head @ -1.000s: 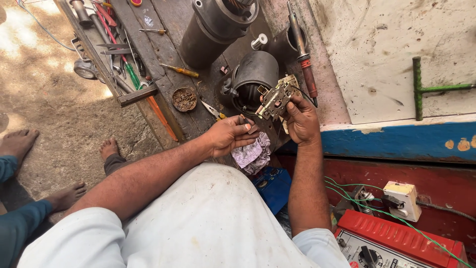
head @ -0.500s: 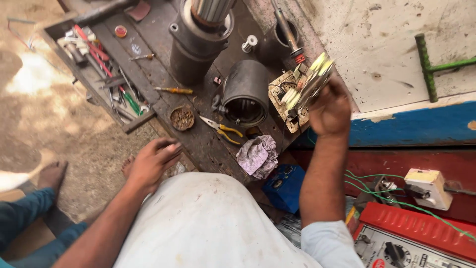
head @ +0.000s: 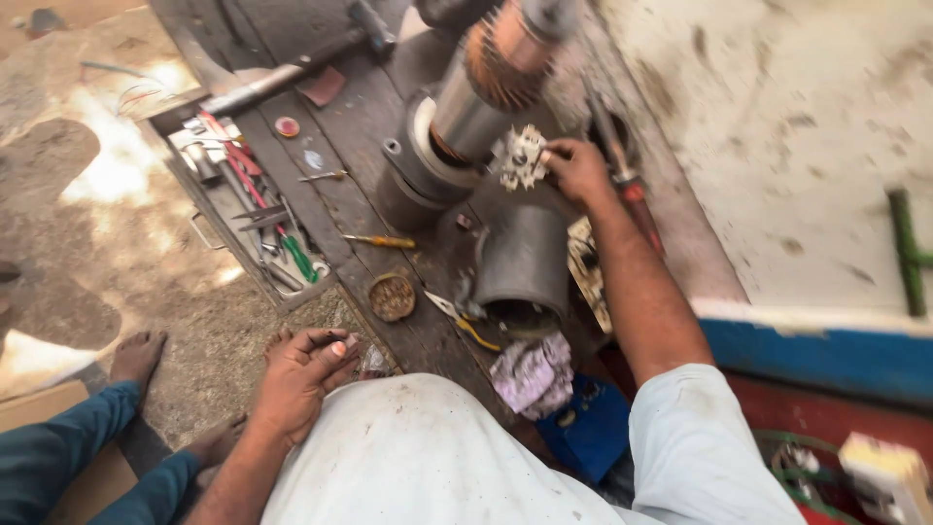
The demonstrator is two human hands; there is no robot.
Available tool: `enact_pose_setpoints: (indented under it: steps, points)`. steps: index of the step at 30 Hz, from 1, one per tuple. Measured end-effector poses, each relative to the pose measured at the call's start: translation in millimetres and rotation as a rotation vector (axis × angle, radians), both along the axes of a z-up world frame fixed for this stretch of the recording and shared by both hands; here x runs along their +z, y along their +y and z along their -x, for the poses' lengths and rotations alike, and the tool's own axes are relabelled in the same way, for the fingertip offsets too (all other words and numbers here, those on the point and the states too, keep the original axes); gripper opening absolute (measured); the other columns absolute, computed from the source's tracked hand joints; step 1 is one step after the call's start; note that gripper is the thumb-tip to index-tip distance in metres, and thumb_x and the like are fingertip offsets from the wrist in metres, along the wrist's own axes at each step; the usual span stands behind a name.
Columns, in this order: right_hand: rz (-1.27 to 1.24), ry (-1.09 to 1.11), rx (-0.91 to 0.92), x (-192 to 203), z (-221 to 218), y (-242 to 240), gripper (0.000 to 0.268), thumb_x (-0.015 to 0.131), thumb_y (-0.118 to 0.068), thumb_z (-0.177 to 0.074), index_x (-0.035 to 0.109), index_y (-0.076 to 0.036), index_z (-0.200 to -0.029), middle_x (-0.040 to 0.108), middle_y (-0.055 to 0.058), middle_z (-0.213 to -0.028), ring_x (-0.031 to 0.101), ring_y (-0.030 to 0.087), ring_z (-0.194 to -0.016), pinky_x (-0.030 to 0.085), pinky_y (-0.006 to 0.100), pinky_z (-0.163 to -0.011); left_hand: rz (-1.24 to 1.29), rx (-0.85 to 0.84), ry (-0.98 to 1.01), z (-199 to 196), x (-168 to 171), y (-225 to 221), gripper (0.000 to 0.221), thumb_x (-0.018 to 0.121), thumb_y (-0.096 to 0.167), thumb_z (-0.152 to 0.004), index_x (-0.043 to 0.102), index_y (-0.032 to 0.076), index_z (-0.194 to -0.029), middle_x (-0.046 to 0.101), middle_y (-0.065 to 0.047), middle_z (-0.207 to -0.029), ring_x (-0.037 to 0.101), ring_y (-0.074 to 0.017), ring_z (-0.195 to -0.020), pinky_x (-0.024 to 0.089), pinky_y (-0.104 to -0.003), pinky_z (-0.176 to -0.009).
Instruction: The recorder is repairing an electric motor, specifically working on the brush assembly and soldering wires.
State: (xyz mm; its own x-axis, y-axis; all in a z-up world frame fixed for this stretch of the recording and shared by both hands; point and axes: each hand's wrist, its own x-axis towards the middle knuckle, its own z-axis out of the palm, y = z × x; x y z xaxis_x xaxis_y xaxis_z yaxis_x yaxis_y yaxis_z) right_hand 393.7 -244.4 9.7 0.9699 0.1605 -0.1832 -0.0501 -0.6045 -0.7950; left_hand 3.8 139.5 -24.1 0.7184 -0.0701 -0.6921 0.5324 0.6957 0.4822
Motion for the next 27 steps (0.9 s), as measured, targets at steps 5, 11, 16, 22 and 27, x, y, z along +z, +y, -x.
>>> enact_pose_setpoints:
  steps: [5, 11, 16, 22, 27]
  points:
    - [0.136, 0.187, 0.125, -68.9, -31.5, 14.9, 0.017, 0.072, -0.012, -0.095, 0.074, -0.001, -0.109, 0.075, 0.006, -0.09, 0.07, 0.014, -0.078, 0.058, 0.03, -0.071, 0.176, 0.097, 0.033, -36.1, 6.5, -5.1, 0.031, 0.061, 0.01, -0.095, 0.056, -0.002, -0.123, 0.069, -0.019, -0.126, 0.069, -0.0267, -0.116, 0.059, -0.041, -0.097]
    - [-0.173, 0.432, 0.139, -98.8, -29.2, 43.0, 0.034, 0.071, -0.014, -0.096, 0.065, -0.001, -0.127, 0.07, 0.01, -0.114, 0.069, 0.017, -0.097, 0.06, 0.032, -0.079, 0.397, 0.142, -0.012, -65.6, -9.3, -12.8, 0.025, 0.06, 0.012, -0.099, 0.057, 0.004, -0.123, 0.069, -0.014, -0.121, 0.069, -0.0237, -0.117, 0.057, -0.04, -0.103]
    - [-0.298, 0.503, 0.118, -119.2, -38.0, 9.0, 0.045, 0.07, -0.012, -0.094, 0.06, 0.0, -0.137, 0.067, 0.014, -0.128, 0.069, 0.02, -0.107, 0.061, 0.035, -0.082, 0.456, 0.152, -0.062, -73.9, -14.7, -21.1, 0.021, 0.062, 0.012, -0.1, 0.059, 0.005, -0.12, 0.071, -0.014, -0.118, 0.071, -0.0235, -0.112, 0.058, -0.039, -0.1]
    - [0.24, 0.405, 0.371, -11.3, 16.8, 3.4, 0.039, 0.07, -0.017, -0.096, 0.065, 0.004, -0.129, 0.072, 0.02, -0.126, 0.074, 0.027, -0.107, 0.062, 0.038, -0.093, 0.432, 0.186, -0.074, -62.7, -10.5, -22.7, 0.021, 0.062, 0.01, -0.1, 0.059, 0.004, -0.12, 0.071, -0.013, -0.117, 0.071, -0.0234, -0.112, 0.059, -0.041, -0.103]
    - [-0.374, 0.078, -0.171, 103.2, 122.2, -8.3, 0.023, 0.058, -0.007, -0.104, 0.068, 0.005, -0.122, 0.07, 0.023, -0.123, 0.073, 0.03, -0.109, 0.064, 0.044, -0.094, 0.372, 0.265, -0.066, -33.3, -6.7, -9.8, 0.016, 0.06, 0.008, -0.099, 0.064, 0.003, -0.114, 0.073, -0.016, -0.114, 0.071, -0.0262, -0.111, 0.058, -0.041, -0.103]
